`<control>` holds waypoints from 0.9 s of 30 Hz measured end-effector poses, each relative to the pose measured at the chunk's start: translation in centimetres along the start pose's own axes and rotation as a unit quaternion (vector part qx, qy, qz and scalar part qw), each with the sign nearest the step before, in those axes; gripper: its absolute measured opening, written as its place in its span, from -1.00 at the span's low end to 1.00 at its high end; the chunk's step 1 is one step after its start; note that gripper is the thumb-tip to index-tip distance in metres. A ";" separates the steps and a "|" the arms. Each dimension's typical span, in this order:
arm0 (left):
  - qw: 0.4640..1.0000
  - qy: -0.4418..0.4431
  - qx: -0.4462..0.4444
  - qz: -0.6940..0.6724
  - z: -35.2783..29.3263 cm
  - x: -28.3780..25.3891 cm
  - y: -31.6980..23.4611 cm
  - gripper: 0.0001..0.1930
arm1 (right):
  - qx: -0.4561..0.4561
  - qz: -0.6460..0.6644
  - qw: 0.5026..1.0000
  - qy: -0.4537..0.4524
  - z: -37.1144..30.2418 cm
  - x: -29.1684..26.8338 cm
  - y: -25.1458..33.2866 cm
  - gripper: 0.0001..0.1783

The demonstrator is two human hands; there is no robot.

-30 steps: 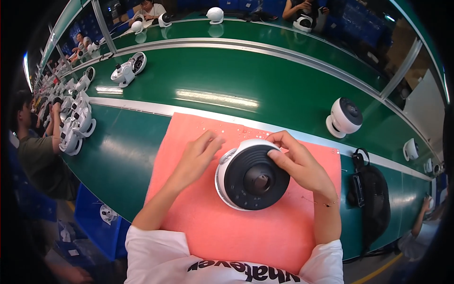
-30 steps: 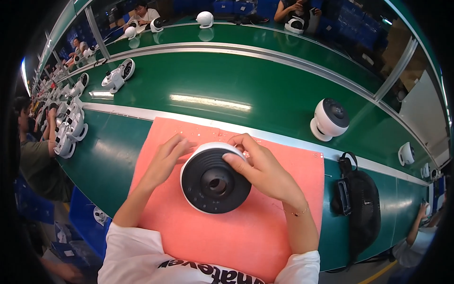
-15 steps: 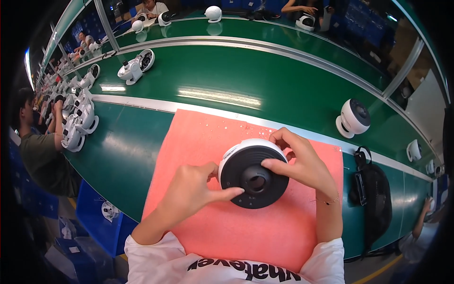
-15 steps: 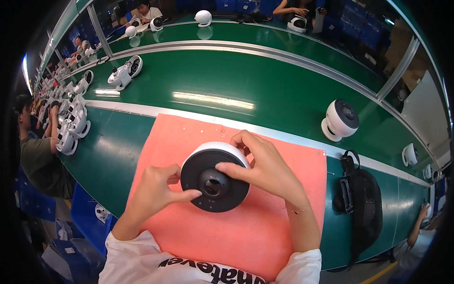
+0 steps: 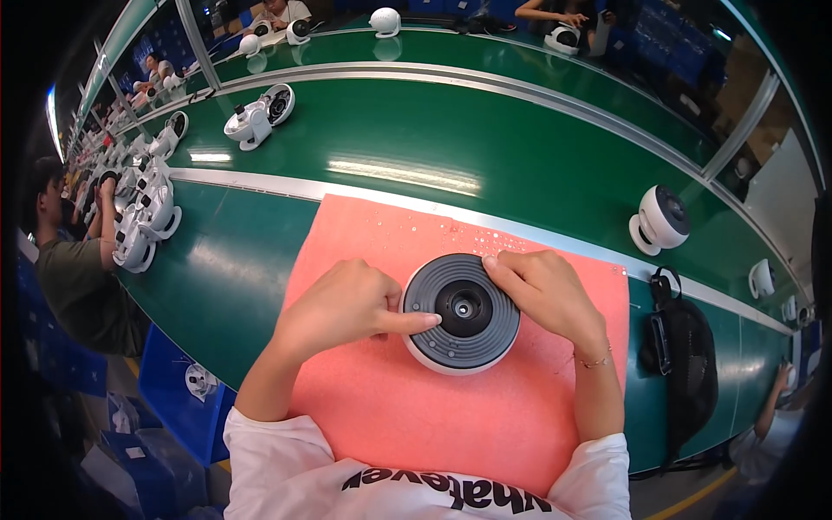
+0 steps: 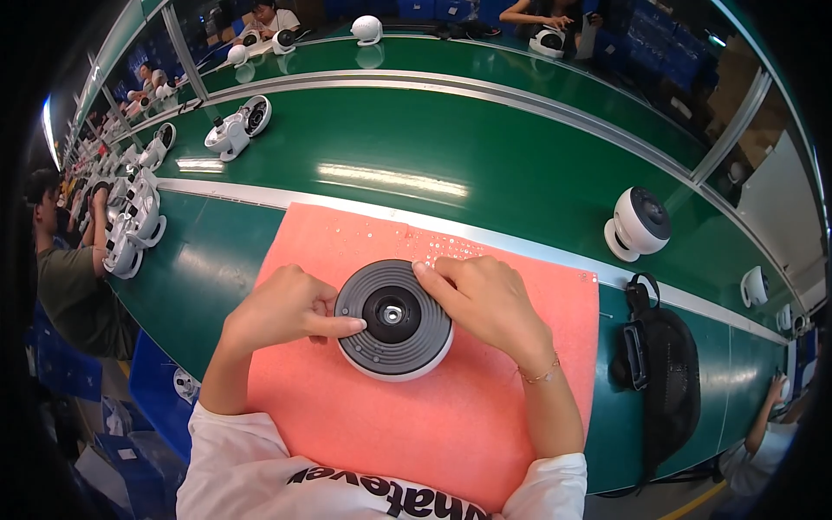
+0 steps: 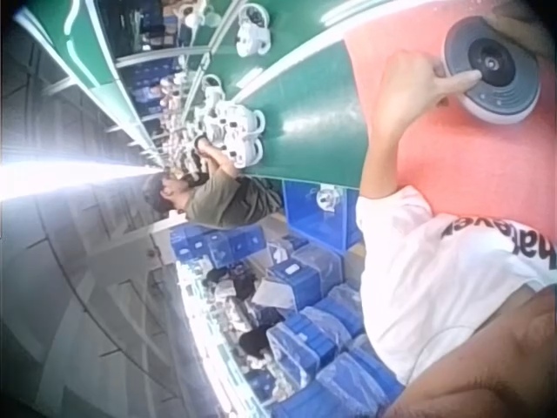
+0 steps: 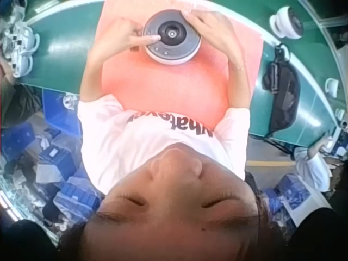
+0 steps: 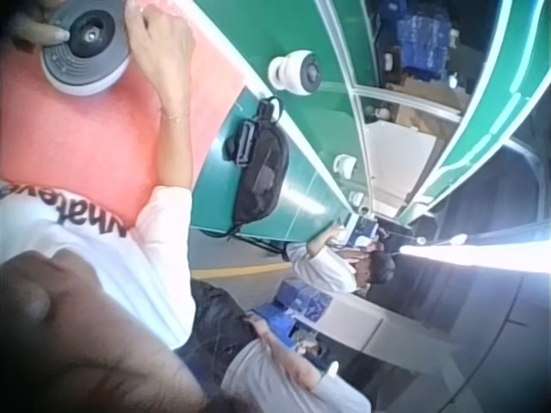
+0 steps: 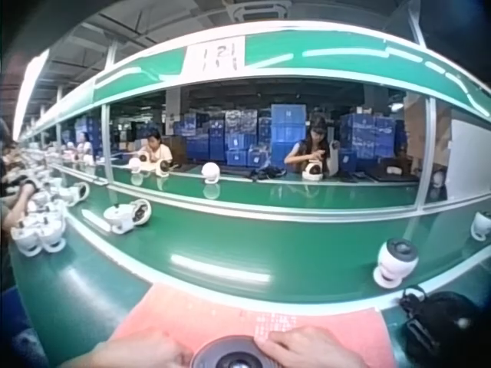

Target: Assembling security camera components on an industrial assembly line.

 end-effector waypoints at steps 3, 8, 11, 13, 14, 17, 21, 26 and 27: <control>1.000 0.000 -0.002 0.011 -0.1 0.0 -0.2 -0.45 | -0.012 -0.005 1.000 0.000 0.2 0.1 -0.4 -0.46; 0.999 0.005 0.010 0.033 0.1 0.0 -0.3 -0.45 | -0.056 -0.081 0.995 0.001 -0.3 -0.2 0.0 -0.58; 0.999 0.004 0.027 0.036 0.2 -0.2 -0.2 -0.45 | -0.268 -0.052 0.950 -0.149 -0.9 -0.3 1.6 -0.65; 0.999 0.011 0.017 0.040 0.2 -0.2 -0.2 -0.45 | -0.322 0.012 0.941 -0.104 -1.4 -0.4 2.3 -0.64; 0.999 0.012 0.016 0.039 0.2 -0.2 -0.2 -0.45 | -0.325 -0.015 0.941 -0.097 -1.8 0.1 2.5 -0.60; 0.999 0.018 0.014 0.036 0.3 -0.3 -0.1 -0.46 | -0.307 0.038 0.950 -0.028 -2.1 -0.4 2.8 -0.65; 0.997 0.022 0.024 0.066 0.4 -0.5 0.1 -0.44 | -0.352 0.044 0.935 0.032 -2.2 -0.4 2.6 -0.58; 0.982 -0.006 0.050 0.181 0.5 -0.4 0.4 -0.37 | -0.216 0.125 0.968 -0.011 -1.6 -0.4 2.5 -0.30; 0.992 0.014 0.004 0.126 0.6 0.0 1.2 -0.36 | -0.177 0.110 0.976 -0.069 -0.9 -0.1 2.4 -0.42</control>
Point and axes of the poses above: each hand's wrist, its own z-axis towards the middle knuckle, its own x-axis out of the palm, y = z × x, the point moved 1 cm from there along z, towards the middle knuckle, and after that the axes turned 14 degrees about -y, right-handed, at the moved point
